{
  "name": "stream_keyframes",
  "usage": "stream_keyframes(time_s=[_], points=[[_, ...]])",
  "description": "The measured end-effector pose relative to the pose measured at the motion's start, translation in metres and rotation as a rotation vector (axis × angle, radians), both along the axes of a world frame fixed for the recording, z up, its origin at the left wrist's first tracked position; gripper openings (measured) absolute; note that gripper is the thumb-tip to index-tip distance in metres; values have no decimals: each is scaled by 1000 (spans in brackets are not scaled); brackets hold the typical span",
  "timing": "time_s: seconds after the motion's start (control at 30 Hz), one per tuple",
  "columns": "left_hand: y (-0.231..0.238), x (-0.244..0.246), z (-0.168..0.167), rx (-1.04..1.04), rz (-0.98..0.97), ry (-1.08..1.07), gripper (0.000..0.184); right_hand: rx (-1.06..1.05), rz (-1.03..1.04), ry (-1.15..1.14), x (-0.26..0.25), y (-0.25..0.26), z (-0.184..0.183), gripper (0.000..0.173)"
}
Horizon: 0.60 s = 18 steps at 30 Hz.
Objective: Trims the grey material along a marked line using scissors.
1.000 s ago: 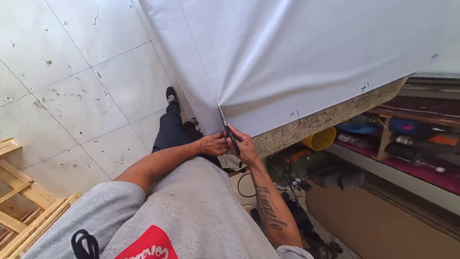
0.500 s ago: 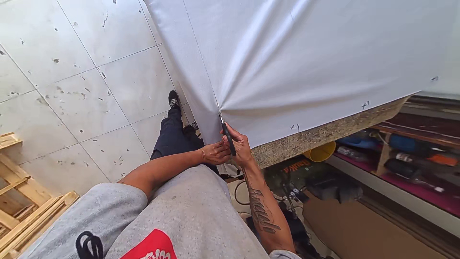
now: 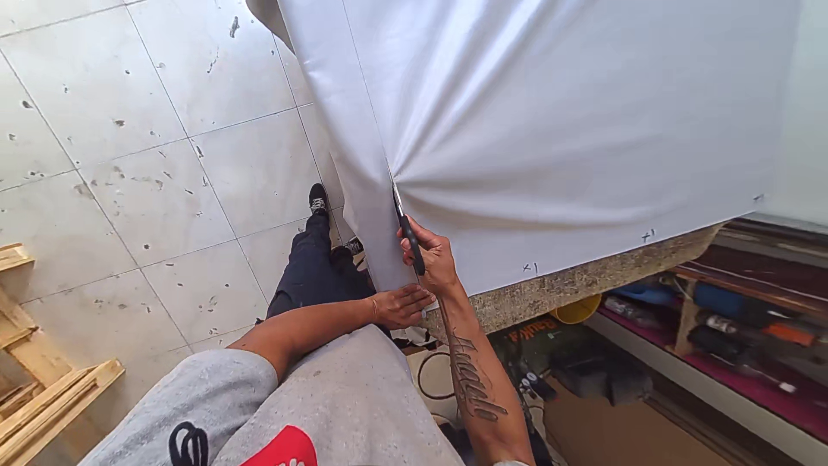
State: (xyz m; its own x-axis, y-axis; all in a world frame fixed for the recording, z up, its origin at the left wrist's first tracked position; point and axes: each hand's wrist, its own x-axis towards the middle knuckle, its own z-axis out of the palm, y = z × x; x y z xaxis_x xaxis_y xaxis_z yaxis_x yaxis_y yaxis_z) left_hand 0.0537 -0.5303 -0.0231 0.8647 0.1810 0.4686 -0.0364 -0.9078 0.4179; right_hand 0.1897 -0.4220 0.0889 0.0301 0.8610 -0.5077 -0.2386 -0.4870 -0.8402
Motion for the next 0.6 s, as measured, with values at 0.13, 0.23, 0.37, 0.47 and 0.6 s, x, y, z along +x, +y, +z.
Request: stream_keyframes(time_s=[0.13,0.23,0.37,0.47,0.6], points=[[2,0,1,6,-1,4,24,-4,-2,13,-6,20,-1,50],[1,-1,0,-4,-6,4,25,-14,-5,-5,-11,38,0,49],[2,-2,1,-35,-44,39,26,-17,-12,16,-13,52,-3,49],[5,-2,4,-66,-71,51,24,13,-26,-7,-17,75,-6,49],[9,-4,6,-113,-101,65,24,11,-37,-1,-21,97,-9,49]])
